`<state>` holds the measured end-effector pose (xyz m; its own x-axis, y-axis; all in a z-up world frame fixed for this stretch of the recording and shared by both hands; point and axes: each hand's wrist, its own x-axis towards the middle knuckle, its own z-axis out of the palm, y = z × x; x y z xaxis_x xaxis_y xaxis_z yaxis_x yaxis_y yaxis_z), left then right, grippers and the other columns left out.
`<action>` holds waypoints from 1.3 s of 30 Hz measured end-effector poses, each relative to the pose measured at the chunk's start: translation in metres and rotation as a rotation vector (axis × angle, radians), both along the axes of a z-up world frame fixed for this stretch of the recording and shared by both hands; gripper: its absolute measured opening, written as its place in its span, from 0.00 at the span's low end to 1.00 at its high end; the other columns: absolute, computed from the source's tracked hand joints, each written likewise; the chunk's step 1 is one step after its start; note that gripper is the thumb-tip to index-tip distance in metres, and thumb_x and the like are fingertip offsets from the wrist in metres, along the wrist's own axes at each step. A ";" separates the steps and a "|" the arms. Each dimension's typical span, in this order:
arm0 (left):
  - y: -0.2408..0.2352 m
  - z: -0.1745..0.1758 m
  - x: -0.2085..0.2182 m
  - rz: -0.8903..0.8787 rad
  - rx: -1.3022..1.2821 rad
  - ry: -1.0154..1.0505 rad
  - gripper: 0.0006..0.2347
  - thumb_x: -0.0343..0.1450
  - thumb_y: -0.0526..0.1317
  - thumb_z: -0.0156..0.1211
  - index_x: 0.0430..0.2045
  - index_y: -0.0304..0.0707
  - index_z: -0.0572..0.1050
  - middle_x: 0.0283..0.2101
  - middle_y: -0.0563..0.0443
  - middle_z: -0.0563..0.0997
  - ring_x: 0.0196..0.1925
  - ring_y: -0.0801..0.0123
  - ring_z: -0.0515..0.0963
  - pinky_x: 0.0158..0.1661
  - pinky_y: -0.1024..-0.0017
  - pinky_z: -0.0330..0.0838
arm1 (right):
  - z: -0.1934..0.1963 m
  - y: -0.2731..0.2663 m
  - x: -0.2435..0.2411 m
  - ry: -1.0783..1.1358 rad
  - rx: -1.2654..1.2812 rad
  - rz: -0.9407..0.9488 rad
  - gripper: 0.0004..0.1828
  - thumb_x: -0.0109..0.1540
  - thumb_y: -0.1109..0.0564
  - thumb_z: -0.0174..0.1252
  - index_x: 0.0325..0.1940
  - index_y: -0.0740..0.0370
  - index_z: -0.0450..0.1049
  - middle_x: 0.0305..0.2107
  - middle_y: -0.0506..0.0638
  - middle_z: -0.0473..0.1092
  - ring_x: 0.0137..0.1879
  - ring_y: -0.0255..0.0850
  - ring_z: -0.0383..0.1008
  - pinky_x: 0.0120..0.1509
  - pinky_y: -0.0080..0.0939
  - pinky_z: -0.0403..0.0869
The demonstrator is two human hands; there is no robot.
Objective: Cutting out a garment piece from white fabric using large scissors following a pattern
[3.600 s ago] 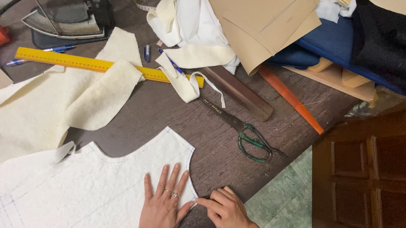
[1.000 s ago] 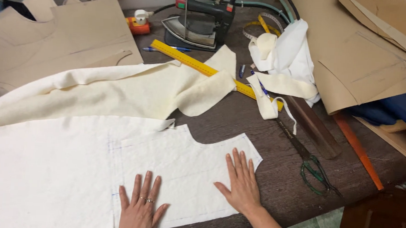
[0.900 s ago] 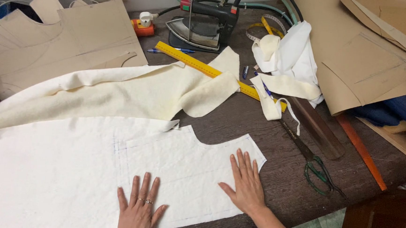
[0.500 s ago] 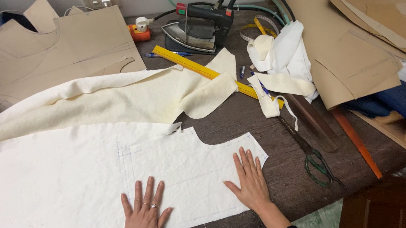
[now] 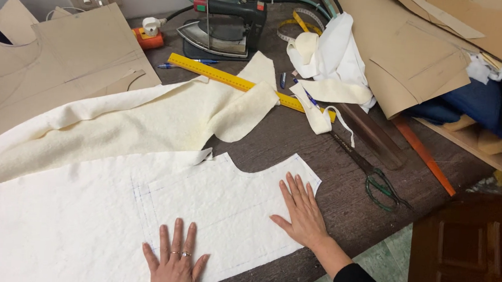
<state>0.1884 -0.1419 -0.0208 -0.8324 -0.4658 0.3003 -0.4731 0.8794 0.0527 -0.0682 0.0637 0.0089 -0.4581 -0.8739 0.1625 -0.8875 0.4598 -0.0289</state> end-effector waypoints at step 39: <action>-0.006 0.012 -0.038 -0.120 0.017 -0.073 0.33 0.67 0.63 0.24 0.68 0.58 0.35 0.73 0.59 0.33 0.75 0.54 0.30 0.64 0.42 0.27 | -0.011 0.004 -0.046 -0.170 0.091 -0.102 0.43 0.65 0.32 0.34 0.75 0.60 0.35 0.72 0.54 0.31 0.77 0.49 0.29 0.75 0.59 0.34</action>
